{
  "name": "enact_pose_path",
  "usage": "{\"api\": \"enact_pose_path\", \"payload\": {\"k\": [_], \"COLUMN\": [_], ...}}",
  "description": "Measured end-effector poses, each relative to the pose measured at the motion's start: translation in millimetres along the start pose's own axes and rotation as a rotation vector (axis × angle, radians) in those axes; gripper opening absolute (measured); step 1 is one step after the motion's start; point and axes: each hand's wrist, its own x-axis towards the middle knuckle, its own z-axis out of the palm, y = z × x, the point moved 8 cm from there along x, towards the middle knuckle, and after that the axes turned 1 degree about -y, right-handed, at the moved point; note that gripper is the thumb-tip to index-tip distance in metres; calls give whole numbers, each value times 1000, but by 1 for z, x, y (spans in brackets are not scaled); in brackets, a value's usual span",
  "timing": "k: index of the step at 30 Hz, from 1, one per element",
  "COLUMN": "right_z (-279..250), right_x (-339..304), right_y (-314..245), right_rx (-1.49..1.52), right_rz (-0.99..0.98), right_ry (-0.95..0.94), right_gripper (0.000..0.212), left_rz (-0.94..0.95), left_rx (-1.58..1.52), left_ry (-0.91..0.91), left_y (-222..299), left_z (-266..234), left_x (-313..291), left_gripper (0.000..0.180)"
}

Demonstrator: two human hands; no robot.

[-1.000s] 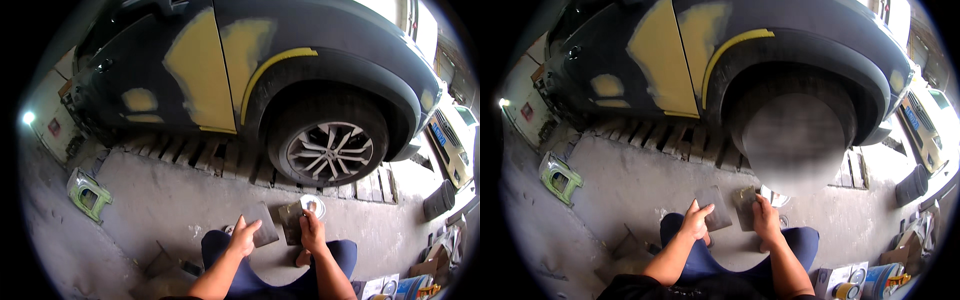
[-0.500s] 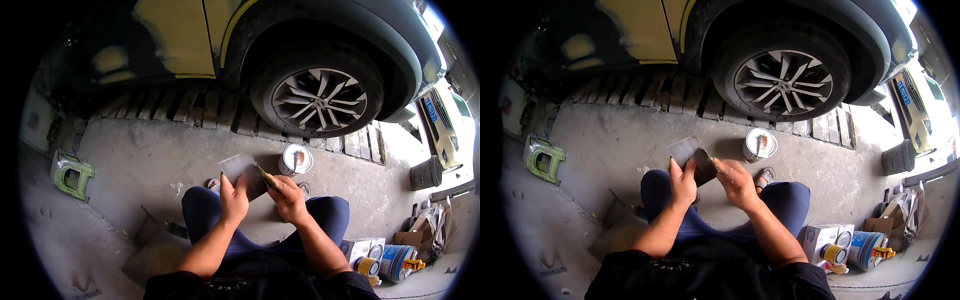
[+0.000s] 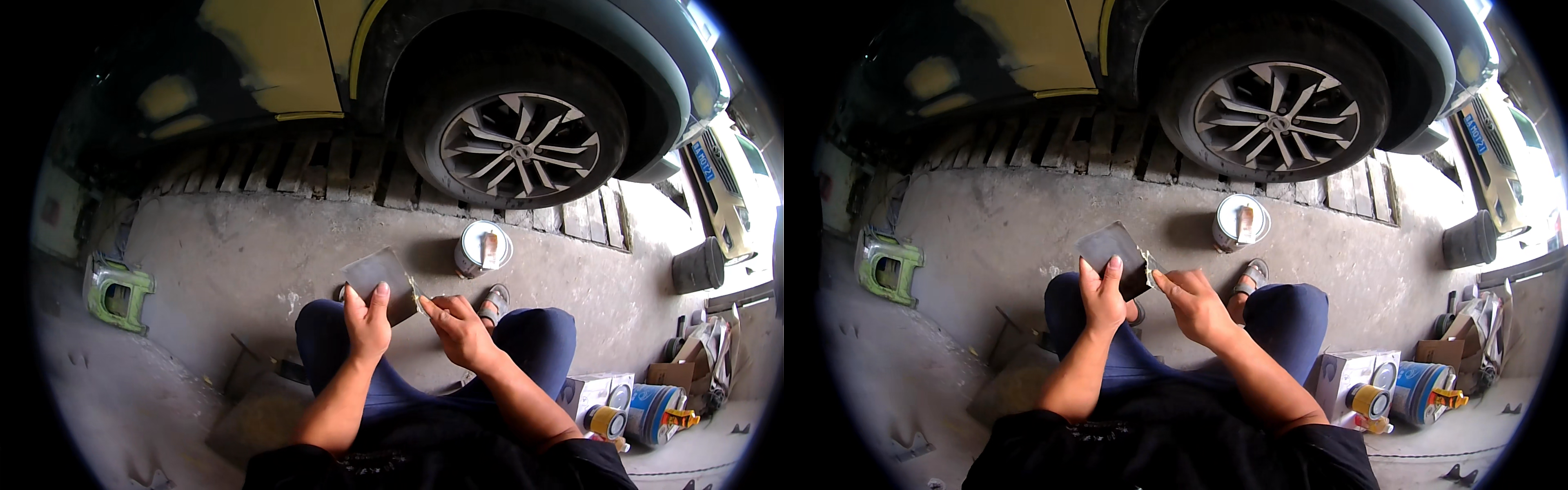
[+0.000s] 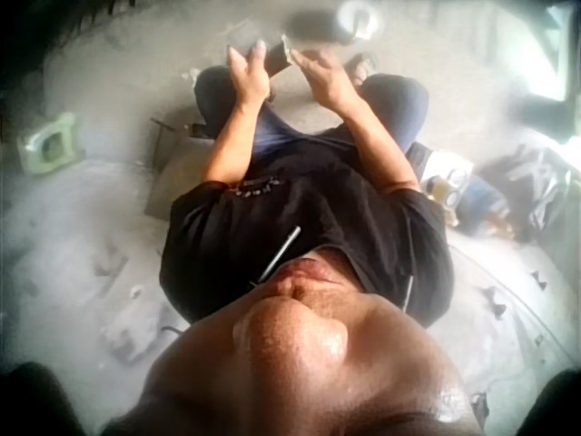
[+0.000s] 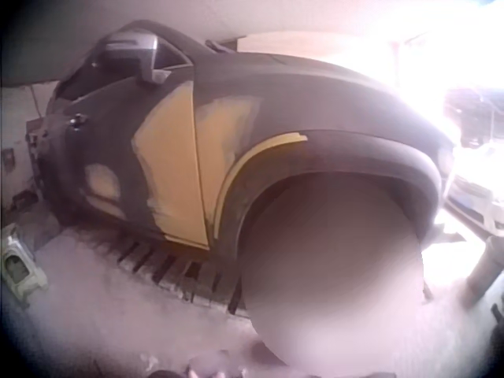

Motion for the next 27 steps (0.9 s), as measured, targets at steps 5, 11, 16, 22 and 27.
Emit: {"api": "enact_pose_path", "payload": {"k": [5,11,16,22,27], "right_z": [30,-15,4,-1,19], "right_x": [-21,-42,-28,18,-32], "right_y": [33,104,85,90,123], "right_rx": [-107,410,164,28,-143], "right_rz": [117,667,694,592,619], "right_ry": [-151,235,-209,-232,-402], "right_gripper": [40,40,46,33,40], "left_rz": [-49,-201,-82,-63,-113], "left_rx": [-137,-286,205,357,83], "left_ry": [-73,-65,-32,-134,-151], "left_y": [1,-18,-9,-8,3], "left_z": [6,-6,0,0,-12], "left_x": [4,15,5,-1,18], "left_gripper": [24,26,30,28,27]}}
